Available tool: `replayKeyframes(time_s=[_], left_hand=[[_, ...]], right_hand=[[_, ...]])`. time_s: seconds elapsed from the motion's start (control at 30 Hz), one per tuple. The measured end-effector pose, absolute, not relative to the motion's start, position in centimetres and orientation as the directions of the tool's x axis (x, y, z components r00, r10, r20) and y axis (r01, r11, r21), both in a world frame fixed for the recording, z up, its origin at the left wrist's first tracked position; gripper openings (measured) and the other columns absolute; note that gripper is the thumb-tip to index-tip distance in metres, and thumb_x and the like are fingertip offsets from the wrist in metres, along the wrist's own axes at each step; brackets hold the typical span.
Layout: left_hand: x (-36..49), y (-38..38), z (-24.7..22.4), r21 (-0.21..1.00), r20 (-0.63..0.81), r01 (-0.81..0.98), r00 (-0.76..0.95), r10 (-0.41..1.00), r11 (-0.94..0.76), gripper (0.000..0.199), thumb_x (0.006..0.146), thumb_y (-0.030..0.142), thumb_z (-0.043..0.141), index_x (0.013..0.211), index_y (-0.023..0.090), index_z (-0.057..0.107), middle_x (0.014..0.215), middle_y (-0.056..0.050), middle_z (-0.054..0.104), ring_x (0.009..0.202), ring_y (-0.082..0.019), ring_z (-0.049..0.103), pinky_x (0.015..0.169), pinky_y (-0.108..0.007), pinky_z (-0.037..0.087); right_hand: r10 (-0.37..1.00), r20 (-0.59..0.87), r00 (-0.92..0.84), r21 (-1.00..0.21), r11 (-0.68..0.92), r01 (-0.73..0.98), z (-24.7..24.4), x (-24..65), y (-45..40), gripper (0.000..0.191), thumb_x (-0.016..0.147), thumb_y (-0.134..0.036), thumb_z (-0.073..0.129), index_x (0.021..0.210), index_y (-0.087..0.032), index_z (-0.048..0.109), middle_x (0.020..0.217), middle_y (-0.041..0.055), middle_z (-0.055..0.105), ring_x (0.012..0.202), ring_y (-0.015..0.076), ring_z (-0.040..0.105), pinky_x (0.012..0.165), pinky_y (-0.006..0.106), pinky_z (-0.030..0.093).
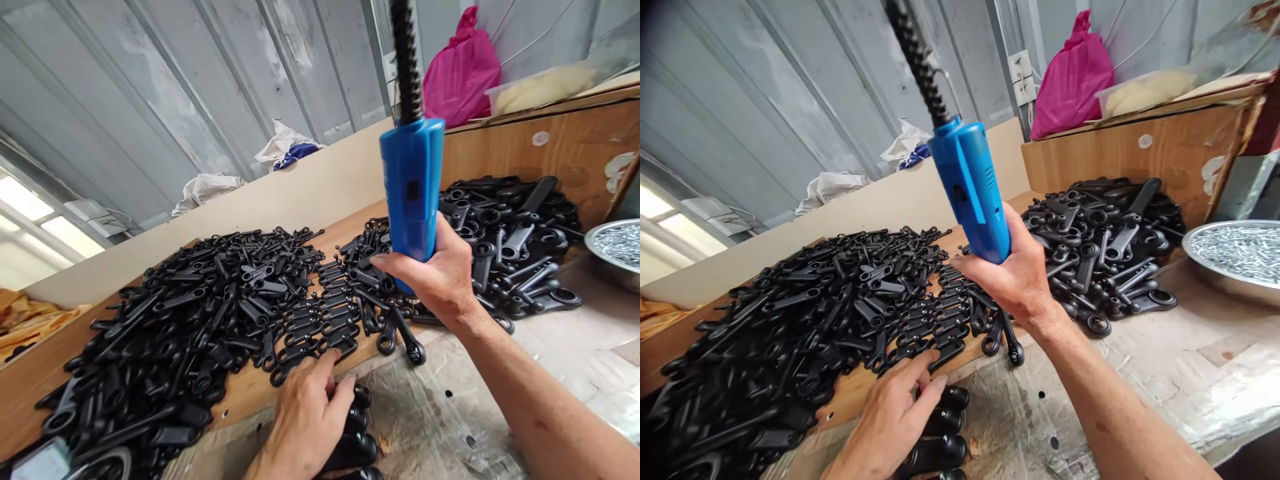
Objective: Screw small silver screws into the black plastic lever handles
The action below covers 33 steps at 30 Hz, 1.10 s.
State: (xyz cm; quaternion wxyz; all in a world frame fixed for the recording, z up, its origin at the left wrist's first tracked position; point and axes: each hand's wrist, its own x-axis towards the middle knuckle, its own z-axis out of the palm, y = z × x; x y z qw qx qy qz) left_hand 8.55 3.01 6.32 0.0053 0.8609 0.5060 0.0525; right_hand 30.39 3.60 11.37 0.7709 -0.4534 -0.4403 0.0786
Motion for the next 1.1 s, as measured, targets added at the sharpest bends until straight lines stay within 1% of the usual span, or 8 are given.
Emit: replayKeyframes(time_s=[0.07,0.13,0.27,0.4,0.53,0.77,0.93,1.1], left_hand=[[6.2,2.8,6.1,0.085,0.178,0.802,0.572,0.801,-0.591,0.04,0.088,0.037,0.038,0.114,0.017,0.06,0.101,-0.009,0.07,0.096,-0.023,0.065,0.085,-0.035,0.051],[3.9,2.6,5.2,0.013,0.248,0.69,0.699,0.671,-0.723,0.044,0.083,0.042,0.049,0.118,0.016,0.058,0.121,-0.014,0.064,0.111,-0.028,0.059,0.092,-0.038,0.049],[1.8,2.4,1.1,-0.191,0.146,0.542,0.84,0.523,-0.818,0.061,0.078,0.031,0.057,0.135,0.016,0.044,0.136,-0.014,0.052,0.124,-0.032,0.049,0.101,-0.046,0.042],[2.5,3.1,-4.3,-0.26,0.234,0.598,0.801,0.551,-0.758,0.064,0.076,0.016,0.05,0.139,0.018,0.038,0.138,-0.012,0.052,0.13,-0.03,0.042,0.108,-0.047,0.033],[3.7,3.7,-7.8,-0.304,0.425,0.531,0.819,0.386,-0.791,0.055,0.081,0.016,0.044,0.136,0.016,0.039,0.127,-0.01,0.061,0.125,-0.027,0.049,0.107,-0.044,0.036],[5.3,2.4,-5.5,-0.326,0.423,0.6,0.784,0.454,-0.731,0.034,0.094,0.013,0.032,0.12,0.019,0.054,0.115,-0.008,0.068,0.115,-0.025,0.058,0.101,-0.044,0.043],[5.7,2.4,-4.8,-0.353,0.5,0.6,0.77,0.397,-0.718,0.036,0.095,0.011,0.027,0.115,0.02,0.056,0.105,-0.004,0.072,0.108,-0.022,0.062,0.114,-0.054,0.0],[5.6,2.5,-5.2,-0.328,0.498,0.597,0.768,0.403,-0.732,0.033,0.093,0.011,0.031,0.116,0.019,0.054,0.105,-0.005,0.072,0.107,-0.022,0.062,0.114,-0.051,-0.002]], right_hand=[[0.555,0.567,0.608,-0.797,0.557,0.235,11.3,29.9,3.5,0.028,0.053,-0.032,0.078,0.069,-0.022,0.057,0.057,-0.0061,0.052,0.052,0.0116,0.045,0.047,0.027,0.041],[0.626,0.503,0.595,-0.827,0.549,0.122,11.1,29.1,3.3,0.027,0.054,-0.032,0.076,0.066,-0.021,0.054,0.059,-0.0049,0.053,0.051,0.0125,0.048,0.045,0.027,0.04],[0.775,0.399,0.491,-0.831,0.531,-0.164,10.3,26.9,3.0,0.028,0.054,-0.032,0.074,0.072,-0.02,0.056,0.062,-0.0025,0.058,0.051,0.0152,0.054,0.042,0.028,0.044],[0.858,0.396,0.328,-0.852,0.476,-0.217,9.1,24.7,2.6,0.026,0.057,-0.037,0.073,0.067,-0.018,0.059,0.061,0.0004,0.059,0.051,0.0164,0.054,0.041,0.028,0.044],[0.828,0.438,0.349,-0.879,0.476,-0.027,8.1,23.6,2.6,0.032,0.059,-0.043,0.072,0.076,-0.018,0.063,0.06,0.0012,0.058,0.054,0.0191,0.057,0.043,0.03,0.046],[0.787,0.508,0.35,-0.861,0.473,0.186,7.9,23.9,3.1,0.047,0.059,-0.043,0.072,0.099,-0.018,0.064,0.063,0.0024,0.062,0.058,0.023,0.061,0.048,0.033,0.048],[0.832,0.446,0.33,-0.884,0.467,0.018,8.0,23.6,2.8,0.069,0.059,-0.051,0.073,0.118,-0.021,0.055,0.063,0.0007,0.061,0.052,0.0214,0.058,0.045,0.032,0.045],[0.866,0.393,0.309,-0.878,0.453,-0.153,7.9,23.2,2.6,0.08,0.055,-0.055,0.079,0.122,-0.03,0.044,0.062,-0.0032,0.062,0.05,0.0194,0.055,0.045,0.031,0.044]])
